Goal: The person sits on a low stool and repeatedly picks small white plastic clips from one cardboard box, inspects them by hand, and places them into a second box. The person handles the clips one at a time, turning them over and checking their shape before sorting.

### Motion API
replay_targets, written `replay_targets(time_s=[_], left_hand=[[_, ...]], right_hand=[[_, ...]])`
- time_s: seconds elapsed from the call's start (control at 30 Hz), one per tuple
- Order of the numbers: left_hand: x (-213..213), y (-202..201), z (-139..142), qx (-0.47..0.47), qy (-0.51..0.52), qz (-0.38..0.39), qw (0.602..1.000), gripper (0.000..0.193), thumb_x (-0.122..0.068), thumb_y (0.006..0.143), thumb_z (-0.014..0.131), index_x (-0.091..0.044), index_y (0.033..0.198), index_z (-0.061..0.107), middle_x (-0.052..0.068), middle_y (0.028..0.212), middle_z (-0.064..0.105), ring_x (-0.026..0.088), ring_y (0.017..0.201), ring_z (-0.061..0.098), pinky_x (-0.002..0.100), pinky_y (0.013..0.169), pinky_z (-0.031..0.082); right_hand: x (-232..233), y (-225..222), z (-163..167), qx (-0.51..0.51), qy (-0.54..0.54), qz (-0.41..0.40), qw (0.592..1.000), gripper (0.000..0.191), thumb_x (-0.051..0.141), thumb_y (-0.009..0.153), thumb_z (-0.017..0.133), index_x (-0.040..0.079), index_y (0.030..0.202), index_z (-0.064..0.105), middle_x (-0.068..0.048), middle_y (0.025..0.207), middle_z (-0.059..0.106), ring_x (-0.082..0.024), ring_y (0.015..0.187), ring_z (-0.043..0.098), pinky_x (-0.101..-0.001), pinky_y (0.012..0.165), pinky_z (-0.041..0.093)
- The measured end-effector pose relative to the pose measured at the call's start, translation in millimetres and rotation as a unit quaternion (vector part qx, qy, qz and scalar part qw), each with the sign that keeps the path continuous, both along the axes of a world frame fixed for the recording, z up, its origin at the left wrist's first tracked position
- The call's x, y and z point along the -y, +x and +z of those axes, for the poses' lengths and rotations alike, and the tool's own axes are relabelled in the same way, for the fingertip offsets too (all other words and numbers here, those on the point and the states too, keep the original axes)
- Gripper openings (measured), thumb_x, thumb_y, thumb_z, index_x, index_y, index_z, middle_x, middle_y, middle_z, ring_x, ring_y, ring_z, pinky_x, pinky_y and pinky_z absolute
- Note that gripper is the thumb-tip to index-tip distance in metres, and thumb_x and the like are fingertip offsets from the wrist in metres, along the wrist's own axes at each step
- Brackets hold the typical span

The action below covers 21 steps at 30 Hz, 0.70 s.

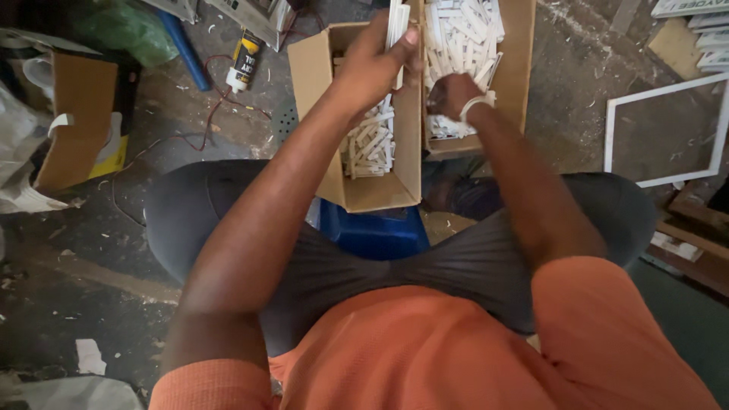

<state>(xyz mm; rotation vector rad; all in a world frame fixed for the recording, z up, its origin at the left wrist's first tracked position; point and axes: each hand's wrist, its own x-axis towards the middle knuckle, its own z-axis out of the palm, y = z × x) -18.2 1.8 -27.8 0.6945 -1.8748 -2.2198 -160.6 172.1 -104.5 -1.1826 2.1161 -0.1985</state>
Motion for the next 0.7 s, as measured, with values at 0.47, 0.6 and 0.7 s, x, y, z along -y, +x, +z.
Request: replay_targets(time_s=[0.47,0.6,0.7], left_hand=[[-4.2,0.4,31.5,0.004,0.121,-0.048,0.991,0.024,-0.017,0.099,0.067,-0.006,0.121,0.070,0.001,0.093,0.070,0.012,0.080,0.070,0.035,0.071,0.070],[-8.3,4.0,44.2,0.012,0.175,-0.067,0.982,0.031,-0.019,0.101,0.063,-0.004,0.128,0.064,0.002,0.110,0.071,0.016,0.083,0.074,0.036,0.075,0.069],[-14.6,7.5,42.7,0.019,0.183,-0.058,0.981,0.034,-0.022,0.104,0.060,-0.003,0.132,0.061,0.006,0.116,0.071,0.018,0.087,0.077,0.036,0.078,0.069]], right_hand=[[-37.6,-54.2,155.2,0.619,-0.282,-0.241,0.693,0.019,0.010,0.101,0.063,0.004,0.119,0.063,-0.015,0.117,0.072,-0.029,0.103,0.074,-0.0446,0.094,0.063],[-36.7,-25.9,151.5,0.632,-0.317,-0.347,0.616,0.016,0.012,0.105,0.061,-0.003,0.111,0.059,-0.016,0.107,0.070,-0.026,0.097,0.071,-0.0380,0.091,0.060],[-27.8,-8.9,138.8,0.574,-0.290,-0.391,0.659,0.030,0.013,0.107,0.065,0.005,0.136,0.061,-0.007,0.098,0.068,-0.014,0.074,0.059,-0.0269,0.066,0.048]])
